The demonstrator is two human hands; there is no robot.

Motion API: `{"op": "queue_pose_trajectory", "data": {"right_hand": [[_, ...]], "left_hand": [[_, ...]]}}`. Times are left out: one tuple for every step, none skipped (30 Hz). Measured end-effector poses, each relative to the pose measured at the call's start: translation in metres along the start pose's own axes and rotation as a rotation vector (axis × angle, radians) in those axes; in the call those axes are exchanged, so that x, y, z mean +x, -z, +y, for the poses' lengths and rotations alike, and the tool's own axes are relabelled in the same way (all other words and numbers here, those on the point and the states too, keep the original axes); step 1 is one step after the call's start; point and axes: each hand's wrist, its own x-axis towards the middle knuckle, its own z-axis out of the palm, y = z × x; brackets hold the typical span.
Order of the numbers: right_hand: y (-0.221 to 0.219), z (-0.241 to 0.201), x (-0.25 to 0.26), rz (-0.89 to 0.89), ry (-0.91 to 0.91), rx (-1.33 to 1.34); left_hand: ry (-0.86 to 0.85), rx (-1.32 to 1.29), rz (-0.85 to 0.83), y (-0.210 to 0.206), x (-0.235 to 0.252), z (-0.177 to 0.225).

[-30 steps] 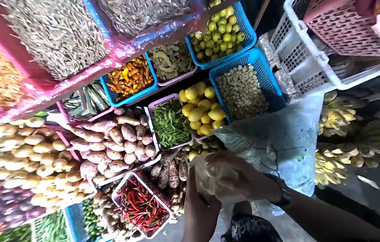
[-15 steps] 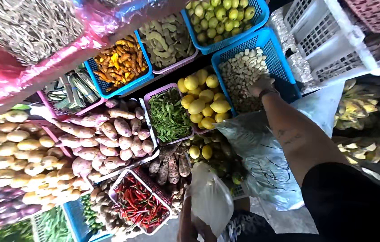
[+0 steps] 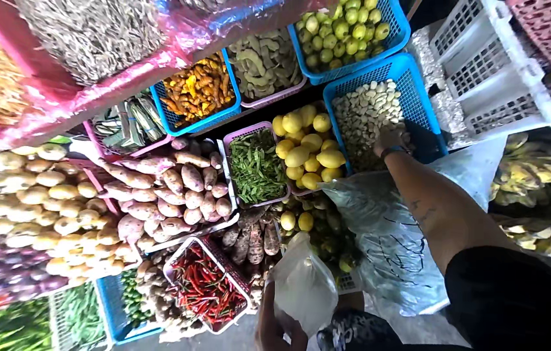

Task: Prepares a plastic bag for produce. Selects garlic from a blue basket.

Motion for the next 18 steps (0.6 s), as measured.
{"op": "queue_pose_trajectory", "data": {"right_hand": [[0.002,0.006,0.005,0.003,0.031,0.004],[0.006,0.011,0.007,0.007,0.054,0.02],[0.013,0.015,0.008,0.001,0.073,0.065],[0.019,0.02,0.01,-0.004,0.082,0.159],[0.023,0.027,0.013,0.004,0.076,0.275],[0.029,0.033,0.011,0.005,0.063,0.406],[0.035,0.039,0.007,0.0,0.049,0.546],[0.041,0.044,0.0,-0.024,0.039,0.697],[0.049,0.049,-0.011,-0.084,0.047,0.854],[0.057,0.054,-0.022,-0.149,0.069,1.001],[0.065,0.059,-0.035,-0.211,0.104,1.128],[0.072,0.063,-0.052,-0.264,0.154,1.21],[0.079,0.064,-0.075,-0.321,0.224,1.239],[0.085,0.061,-0.105,-0.373,0.305,1.237],[0.088,0.055,-0.141,-0.416,0.399,1.228],[0.088,0.048,-0.178,-0.466,0.489,1.216],[0.083,0.04,-0.214,-0.533,0.577,1.182],[0.074,0.033,-0.246,-0.6,0.669,1.112]], "left_hand": [[0.008,0.008,-0.003,0.0,0.001,-0.001],[0.014,0.015,-0.009,-0.001,0.003,0.0],[0.016,0.016,-0.02,-0.002,0.005,0.001],[0.015,0.006,-0.035,-0.004,0.008,0.003],[0.007,-0.009,-0.046,-0.007,0.012,0.006],[-0.01,-0.024,-0.052,-0.01,0.015,0.009],[-0.017,-0.042,-0.069,-0.013,0.019,0.012],[-0.017,-0.062,-0.089,-0.016,0.023,0.014],[-0.004,-0.082,-0.117,-0.019,0.028,0.016],[0.016,-0.096,-0.151,-0.023,0.033,0.018],[0.049,-0.111,-0.188,-0.026,0.039,0.021],[0.073,-0.115,-0.222,-0.029,0.045,0.024],[0.093,-0.113,-0.25,-0.032,0.051,0.027],[0.107,-0.107,-0.274,-0.035,0.056,0.031],[0.115,-0.107,-0.299,-0.038,0.061,0.035],[0.113,-0.103,-0.316,-0.041,0.065,0.039],[0.108,-0.095,-0.331,-0.043,0.067,0.043],[0.104,-0.088,-0.341,-0.043,0.068,0.045]]}}
